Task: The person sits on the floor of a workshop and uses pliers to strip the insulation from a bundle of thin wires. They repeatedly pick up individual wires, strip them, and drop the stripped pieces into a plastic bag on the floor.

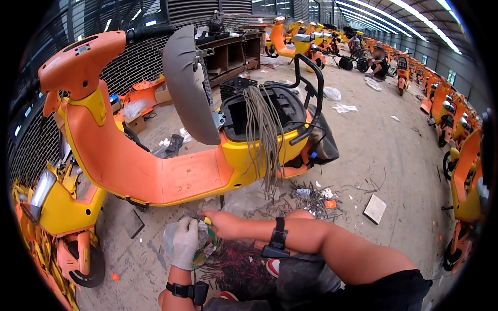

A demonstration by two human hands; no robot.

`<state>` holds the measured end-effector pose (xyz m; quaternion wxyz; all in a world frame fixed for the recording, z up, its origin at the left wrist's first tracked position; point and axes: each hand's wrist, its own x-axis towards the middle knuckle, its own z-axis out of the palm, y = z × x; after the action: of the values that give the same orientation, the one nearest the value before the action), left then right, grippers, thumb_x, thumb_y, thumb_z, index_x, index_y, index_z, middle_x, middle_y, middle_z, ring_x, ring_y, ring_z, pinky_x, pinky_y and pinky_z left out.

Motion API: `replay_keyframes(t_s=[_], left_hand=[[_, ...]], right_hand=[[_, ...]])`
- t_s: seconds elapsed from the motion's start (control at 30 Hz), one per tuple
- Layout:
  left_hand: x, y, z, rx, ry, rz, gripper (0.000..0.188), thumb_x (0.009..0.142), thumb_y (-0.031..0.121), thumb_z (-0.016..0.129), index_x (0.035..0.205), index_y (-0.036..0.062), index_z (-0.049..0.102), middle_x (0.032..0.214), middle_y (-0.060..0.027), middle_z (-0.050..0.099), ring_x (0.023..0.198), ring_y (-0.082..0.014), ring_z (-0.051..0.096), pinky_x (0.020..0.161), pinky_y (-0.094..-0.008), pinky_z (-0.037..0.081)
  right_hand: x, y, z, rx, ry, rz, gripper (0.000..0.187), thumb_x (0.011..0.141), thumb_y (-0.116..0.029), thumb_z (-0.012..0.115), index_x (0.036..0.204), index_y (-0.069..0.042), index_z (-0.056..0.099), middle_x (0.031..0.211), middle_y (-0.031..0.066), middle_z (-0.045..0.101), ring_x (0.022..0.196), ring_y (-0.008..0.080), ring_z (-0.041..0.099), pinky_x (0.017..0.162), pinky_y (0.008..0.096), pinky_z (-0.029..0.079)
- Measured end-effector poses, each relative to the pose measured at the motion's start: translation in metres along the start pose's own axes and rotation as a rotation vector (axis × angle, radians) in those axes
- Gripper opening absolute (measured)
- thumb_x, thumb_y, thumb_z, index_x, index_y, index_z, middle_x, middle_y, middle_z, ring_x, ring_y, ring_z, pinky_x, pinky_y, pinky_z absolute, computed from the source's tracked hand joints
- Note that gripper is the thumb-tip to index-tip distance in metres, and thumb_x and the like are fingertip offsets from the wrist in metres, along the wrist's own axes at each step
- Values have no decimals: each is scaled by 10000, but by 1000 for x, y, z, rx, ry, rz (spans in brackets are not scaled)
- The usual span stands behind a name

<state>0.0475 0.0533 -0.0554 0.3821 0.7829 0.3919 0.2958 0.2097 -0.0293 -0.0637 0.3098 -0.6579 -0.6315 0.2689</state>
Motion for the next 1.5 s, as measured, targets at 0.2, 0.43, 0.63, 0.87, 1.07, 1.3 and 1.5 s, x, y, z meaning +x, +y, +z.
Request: replay_keyframes(t_s=[0.2,0.43,0.63,0.87,1.07,1.3,1.5], left_hand=[[0,1,1,11,43,19,206,921,179,554,871,10,660,671,-44,622,568,-111,562,541,-291,450],[-4,13,1,111,71,77,245,872,213,571,798,0,667,667,-142,647,619,-249,641,620,-373,491],[-1,18,-9,114,36,52,241,880,219,559,838,5,665,715,-126,644,680,-232,637,644,-361,486],[1,-2,3,68,16,81,205,888,158,544,833,-4,656,671,-85,614,588,-158,578,570,-328,460],[4,-15,3,-18,-10,58,203,917,162,543,841,3,646,646,-48,588,545,-109,534,506,-289,419],[1,-8,0,64,-43,-22,215,912,180,550,922,-11,649,781,-180,636,728,-284,636,682,-387,475],[1,-2,-1,39,-48,-65,214,907,174,563,923,-20,652,776,-178,638,728,-274,643,680,-381,482]], right_hand=[[1,3,3,11,15,-8,555,883,-47,585,1408,-44,405,1188,264,594,1100,431,576,925,474,473],[0,10,4,31,-2,-73,564,872,-34,579,1405,-17,394,1235,277,568,1138,431,562,951,459,467],[0,-16,-10,82,-97,34,543,857,-41,584,1369,9,410,1218,270,580,1135,423,567,944,451,471],[9,25,21,66,30,-73,546,851,-51,598,1363,9,420,1139,269,618,1092,415,593,911,443,490],[7,19,17,78,8,-55,555,858,-49,599,1378,10,416,1161,271,608,1100,416,587,920,443,484],[6,18,17,73,4,-54,550,858,-46,590,1378,17,420,1185,273,594,1123,424,571,942,445,473],[4,13,12,70,-15,-44,559,856,-44,588,1382,26,412,1202,279,585,1133,425,566,949,442,472]])
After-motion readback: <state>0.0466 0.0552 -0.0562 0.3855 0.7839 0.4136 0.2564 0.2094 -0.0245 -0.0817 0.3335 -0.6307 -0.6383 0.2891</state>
